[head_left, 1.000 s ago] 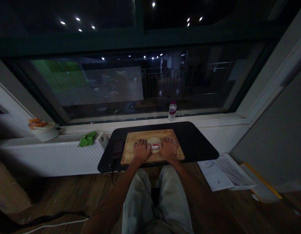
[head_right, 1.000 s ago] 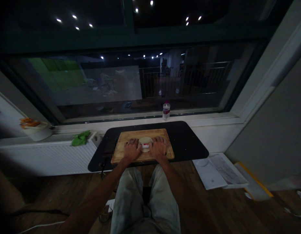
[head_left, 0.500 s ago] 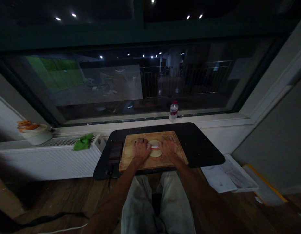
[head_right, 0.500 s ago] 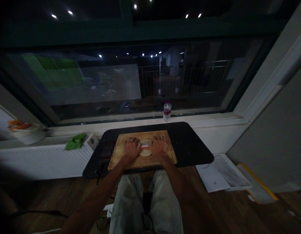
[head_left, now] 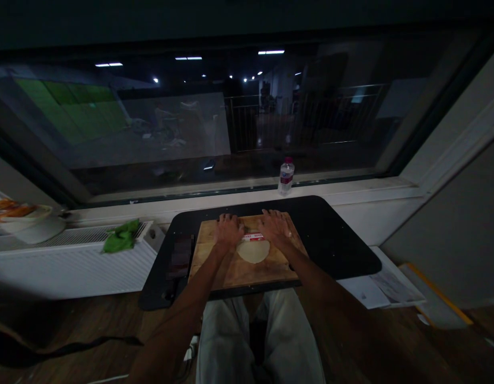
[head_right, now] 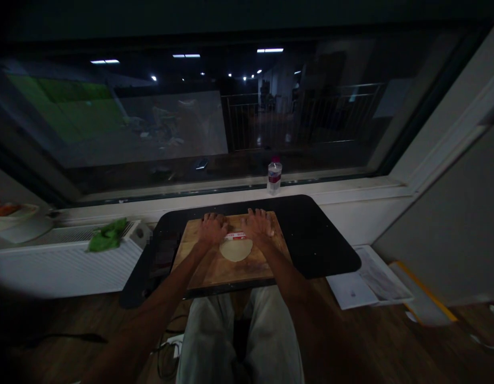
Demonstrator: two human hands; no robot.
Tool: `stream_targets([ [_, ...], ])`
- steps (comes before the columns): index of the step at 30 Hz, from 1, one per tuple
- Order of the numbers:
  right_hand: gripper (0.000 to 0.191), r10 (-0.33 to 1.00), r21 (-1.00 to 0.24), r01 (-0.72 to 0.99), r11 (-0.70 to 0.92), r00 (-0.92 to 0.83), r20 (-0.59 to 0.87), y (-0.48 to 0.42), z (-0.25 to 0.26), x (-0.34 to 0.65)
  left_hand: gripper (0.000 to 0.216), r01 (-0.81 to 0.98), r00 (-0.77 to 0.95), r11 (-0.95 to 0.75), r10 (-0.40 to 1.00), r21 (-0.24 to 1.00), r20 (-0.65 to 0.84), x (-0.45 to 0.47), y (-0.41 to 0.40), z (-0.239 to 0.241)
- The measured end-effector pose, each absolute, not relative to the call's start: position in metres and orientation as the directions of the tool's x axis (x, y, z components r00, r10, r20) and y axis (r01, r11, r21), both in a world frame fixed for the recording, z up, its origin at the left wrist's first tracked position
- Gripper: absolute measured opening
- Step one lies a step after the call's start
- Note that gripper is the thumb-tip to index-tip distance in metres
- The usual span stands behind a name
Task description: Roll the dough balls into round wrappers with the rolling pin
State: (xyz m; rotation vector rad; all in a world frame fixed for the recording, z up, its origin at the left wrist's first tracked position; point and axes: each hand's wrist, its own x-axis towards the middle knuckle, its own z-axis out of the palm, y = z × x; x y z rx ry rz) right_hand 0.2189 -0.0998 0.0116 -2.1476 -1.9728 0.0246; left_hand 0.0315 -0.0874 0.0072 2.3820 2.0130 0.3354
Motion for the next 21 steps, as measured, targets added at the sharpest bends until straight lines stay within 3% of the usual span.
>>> stream_targets([
  [21, 0.049, 0.983, -0.24, 0.967, -0.085, 0.121, 0.139, -0.076, 0.03, 0.218, 0.038, 0.976, 0.119, -0.15, 0.974, 0.157, 0.191, 0.034, -0.059, 0.012],
])
